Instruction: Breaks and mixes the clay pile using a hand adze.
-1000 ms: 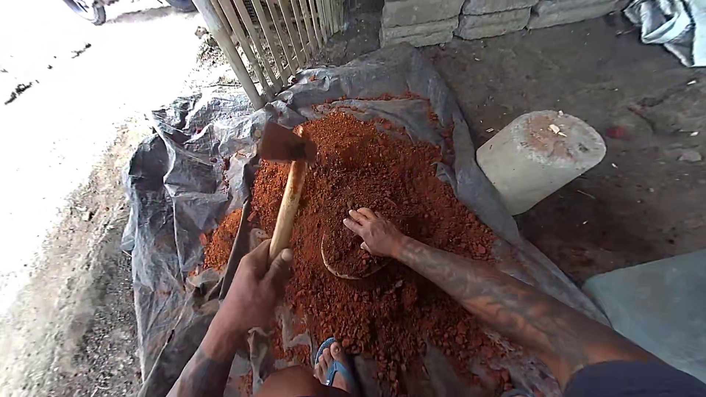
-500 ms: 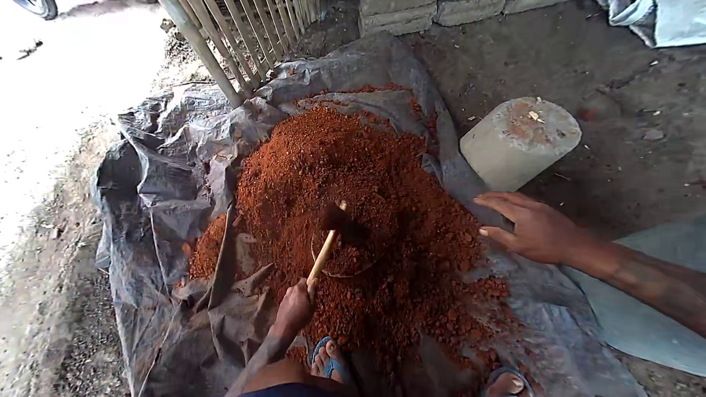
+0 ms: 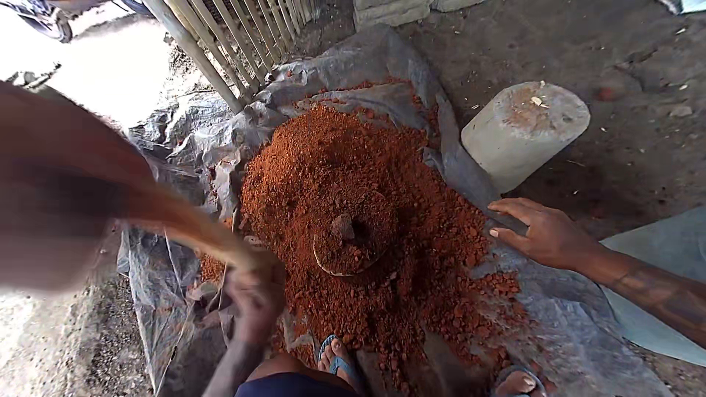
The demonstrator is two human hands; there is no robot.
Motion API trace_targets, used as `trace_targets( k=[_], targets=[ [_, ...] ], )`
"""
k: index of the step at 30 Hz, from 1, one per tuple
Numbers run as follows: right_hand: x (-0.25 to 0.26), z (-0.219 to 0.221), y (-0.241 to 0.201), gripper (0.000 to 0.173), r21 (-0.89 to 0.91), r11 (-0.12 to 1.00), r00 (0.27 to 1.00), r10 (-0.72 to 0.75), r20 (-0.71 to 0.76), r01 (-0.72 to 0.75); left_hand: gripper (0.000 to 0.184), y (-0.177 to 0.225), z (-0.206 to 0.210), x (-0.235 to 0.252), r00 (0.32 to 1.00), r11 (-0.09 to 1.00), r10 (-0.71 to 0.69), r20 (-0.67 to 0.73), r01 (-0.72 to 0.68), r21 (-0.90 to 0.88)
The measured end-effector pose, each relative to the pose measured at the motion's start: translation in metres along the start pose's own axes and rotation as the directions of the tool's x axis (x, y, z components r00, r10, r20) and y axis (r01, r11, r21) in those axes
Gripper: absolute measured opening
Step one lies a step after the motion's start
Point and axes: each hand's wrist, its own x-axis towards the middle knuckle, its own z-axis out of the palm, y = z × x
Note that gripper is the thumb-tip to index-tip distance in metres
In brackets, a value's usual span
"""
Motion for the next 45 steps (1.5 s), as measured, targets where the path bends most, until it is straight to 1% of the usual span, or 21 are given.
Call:
trace_targets(
  k=[1, 2, 3, 4, 5, 7, 9, 13, 15, 19, 21, 23, 26, 28, 31, 32, 34, 36, 40, 42, 45],
  targets=[
    [0.001, 0.0, -0.001, 0.045, 0.008, 1.0, 1.0, 0.004, 0.014, -0.004, 0.065, -0.029, 0.01, -0.027, 0.976, 0.965, -0.183, 0.12, 0.155, 0.211],
    [0.002, 0.0, -0.002, 0.045, 0.013, 1.0, 1.0, 0.007, 0.027, -0.008, 0.063, -0.049, 0.02, -0.045, 0.85, 0.834, -0.458, 0.259, 0.311, 0.455],
    [0.0, 0.001, -0.004, 0.044, 0.022, 1.0, 0.999, 0.008, 0.035, -0.009, 0.062, -0.065, 0.032, -0.051, 0.635, 0.663, -0.696, 0.335, 0.387, 0.641],
    [-0.003, 0.003, -0.008, 0.044, 0.026, 1.0, 0.999, 0.005, 0.047, -0.006, 0.06, -0.078, 0.042, -0.054, 0.497, 0.577, -0.789, 0.361, 0.398, 0.713],
    [-0.001, 0.001, -0.014, 0.044, 0.022, 1.0, 0.998, -0.012, 0.058, 0.01, 0.059, -0.083, 0.046, -0.051, 0.458, 0.565, -0.805, 0.376, 0.401, 0.721],
    [0.007, -0.003, -0.035, 0.044, 0.001, 0.998, 0.995, -0.063, 0.083, 0.063, 0.06, -0.083, 0.044, -0.048, 0.52, 0.646, -0.748, 0.412, 0.428, 0.632],
    [0.02, 0.002, -0.063, 0.045, -0.011, 0.992, 0.973, -0.125, 0.194, 0.129, 0.062, -0.076, 0.039, -0.053, 0.623, 0.734, -0.672, 0.402, 0.487, 0.473],
    [0.061, 0.042, -0.13, 0.05, 0.027, 0.962, 0.899, -0.263, 0.349, 0.271, 0.072, -0.055, 0.021, -0.052, 0.817, 0.854, -0.52, 0.25, 0.49, 0.176],
    [0.082, 0.061, -0.153, 0.046, 0.086, 0.954, 0.914, -0.3, 0.272, 0.288, 0.073, -0.041, 0.009, -0.044, 0.896, 0.911, -0.412, 0.166, 0.401, 0.099],
    [0.115, 0.091, -0.163, 0.034, 0.247, 0.934, 0.965, -0.233, -0.123, 0.258, 0.062, -0.009, -0.01, -0.014, 0.995, 0.997, -0.06, 0.08, 0.063, -0.04],
    [0.129, 0.098, -0.16, 0.039, 0.26, 0.951, 0.977, -0.128, -0.173, 0.171, 0.06, -0.007, -0.007, -0.004, 0.996, 0.994, 0.071, 0.054, -0.066, -0.083],
    [0.137, 0.106, -0.159, 0.056, 0.221, 0.973, 0.998, -0.053, -0.04, 0.061, 0.06, -0.015, 0.001, -0.003, 0.99, 0.99, 0.113, 0.081, -0.105, -0.091],
    [0.14, 0.139, -0.156, 0.079, 0.067, 0.997, 0.972, -0.048, 0.229, 0.034, 0.067, -0.04, 0.016, -0.018, 0.991, 0.998, 0.034, 0.13, -0.028, -0.051],
    [0.14, 0.163, -0.159, 0.086, -0.016, 0.999, 0.933, -0.033, 0.359, 0.041, 0.069, -0.059, 0.02, -0.027, 0.993, 0.999, -0.038, 0.114, 0.038, 0.008],
    [0.139, 0.174, -0.162, 0.073, -0.072, 0.995, 0.942, -0.044, 0.333, 0.072, 0.068, -0.096, 0.01, -0.019, 0.987, 0.966, -0.159, -0.003, 0.156, 0.207],
    [0.139, 0.172, -0.161, 0.072, -0.068, 0.994, 0.949, -0.055, 0.31, 0.08, 0.061, -0.107, 0.003, -0.008, 0.975, 0.932, -0.217, -0.044, 0.22, 0.289],
    [0.131, 0.164, -0.155, 0.072, -0.044, 0.994, 0.953, -0.087, 0.289, 0.104, 0.042, -0.131, -0.011, 0.02, 0.935, 0.853, -0.347, -0.077, 0.348, 0.389],
    [0.118, 0.15, -0.145, 0.075, -0.022, 0.989, 0.943, -0.131, 0.305, 0.145, 0.035, -0.158, -0.016, 0.053, 0.865, 0.744, -0.49, -0.113, 0.482, 0.463],
    [0.073, 0.102, -0.121, 0.078, -0.024, 0.982, 0.897, -0.163, 0.411, 0.189, 0.049, -0.221, -0.004, 0.101, 0.709, 0.56, -0.687, -0.162, 0.658, 0.504],
    [0.048, 0.072, -0.111, 0.083, 0.014, 0.997, 0.871, -0.072, 0.486, 0.074, 0.057, -0.24, 0.01, 0.114, 0.677, 0.543, -0.724, -0.131, 0.677, 0.497],
    [0.019, 0.04, -0.098, 0.085, 0.173, 0.947, 0.812, 0.128, 0.569, -0.27, 0.063, -0.256, 0.032, 0.122, 0.647, 0.533, -0.756, -0.096, 0.694, 0.484]
  ],
)
